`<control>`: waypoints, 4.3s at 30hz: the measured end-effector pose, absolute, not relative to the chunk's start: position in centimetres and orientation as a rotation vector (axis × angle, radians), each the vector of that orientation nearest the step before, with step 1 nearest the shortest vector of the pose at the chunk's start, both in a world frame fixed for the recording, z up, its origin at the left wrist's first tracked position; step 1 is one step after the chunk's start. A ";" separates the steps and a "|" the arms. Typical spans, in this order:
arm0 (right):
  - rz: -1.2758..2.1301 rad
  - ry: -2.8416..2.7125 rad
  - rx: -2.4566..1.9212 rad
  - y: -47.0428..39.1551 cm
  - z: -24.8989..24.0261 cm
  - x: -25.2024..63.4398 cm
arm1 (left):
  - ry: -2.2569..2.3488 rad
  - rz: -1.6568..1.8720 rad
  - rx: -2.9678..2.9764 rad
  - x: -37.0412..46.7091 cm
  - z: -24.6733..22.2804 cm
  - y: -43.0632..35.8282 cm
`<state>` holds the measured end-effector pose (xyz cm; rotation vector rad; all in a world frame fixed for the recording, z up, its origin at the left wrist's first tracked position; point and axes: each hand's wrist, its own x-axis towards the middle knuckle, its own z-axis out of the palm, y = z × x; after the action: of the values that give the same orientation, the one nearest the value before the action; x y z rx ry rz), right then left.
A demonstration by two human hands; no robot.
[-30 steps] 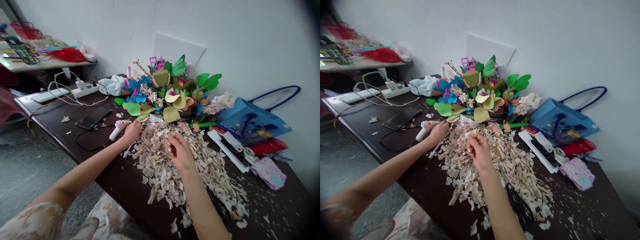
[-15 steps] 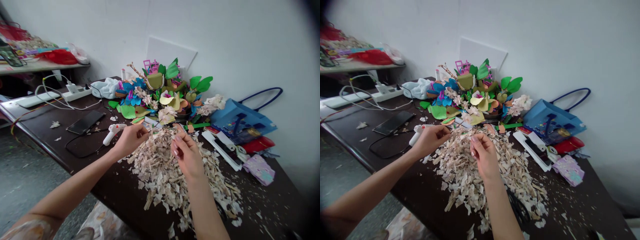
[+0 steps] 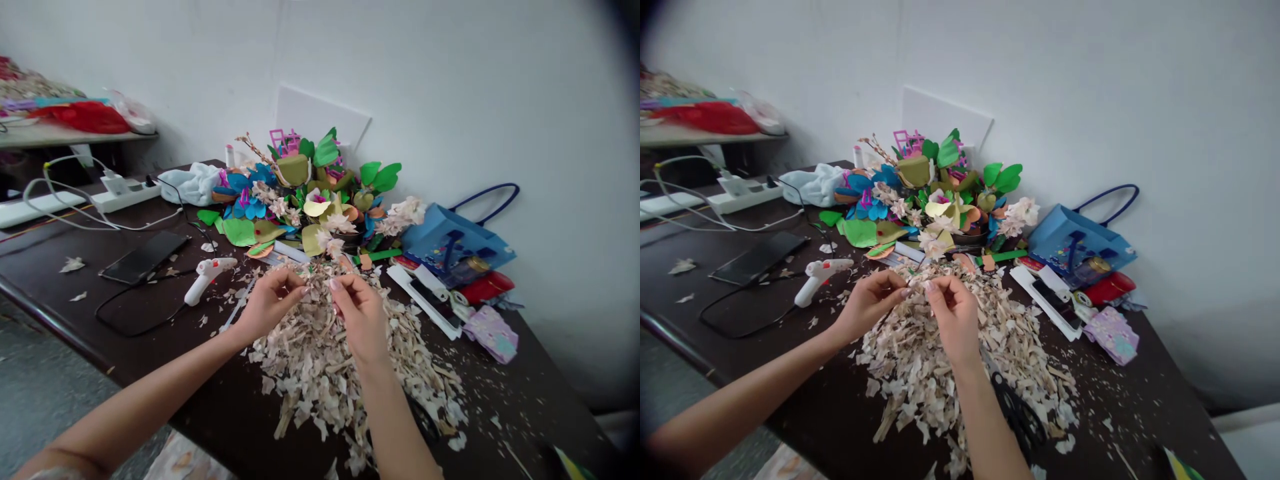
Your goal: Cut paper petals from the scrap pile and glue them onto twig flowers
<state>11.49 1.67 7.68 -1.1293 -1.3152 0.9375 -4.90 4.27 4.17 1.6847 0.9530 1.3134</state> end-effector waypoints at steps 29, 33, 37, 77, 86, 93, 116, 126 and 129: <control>0.971 -1.332 -1.148 2.3 6.6 9.8 | 0.900 1.252 1.419 -5.1 3.0 3.7; 0.948 -1.346 -1.163 2.3 6.6 9.8 | 0.898 1.242 1.429 -5.1 2.9 3.6; 0.930 -1.342 -1.179 2.5 6.5 9.8 | 0.907 1.237 1.433 -5.1 2.8 3.7; 1.168 -1.134 -1.092 2.9 5.9 9.7 | 0.923 1.256 1.481 -5.1 2.5 3.6; 1.210 -1.123 -1.057 2.7 6.1 9.5 | 0.944 1.245 1.526 -5.0 2.3 3.6; 1.217 -1.125 -1.024 2.6 6.1 9.3 | 0.950 1.238 1.493 -5.0 2.5 3.5; 1.231 -1.111 -1.025 2.7 6.3 9.1 | 0.928 1.292 1.447 -5.0 2.6 3.6; 1.325 -1.082 -0.948 2.7 6.0 8.8 | 0.908 1.281 1.457 -5.0 2.5 3.7; 1.334 -1.059 -0.954 2.7 6.0 8.8 | 0.907 1.288 1.451 -5.1 2.4 3.7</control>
<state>8.78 2.69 6.01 -0.9542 -1.0587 1.3340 -5.05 3.69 2.42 1.4507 0.9067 1.2884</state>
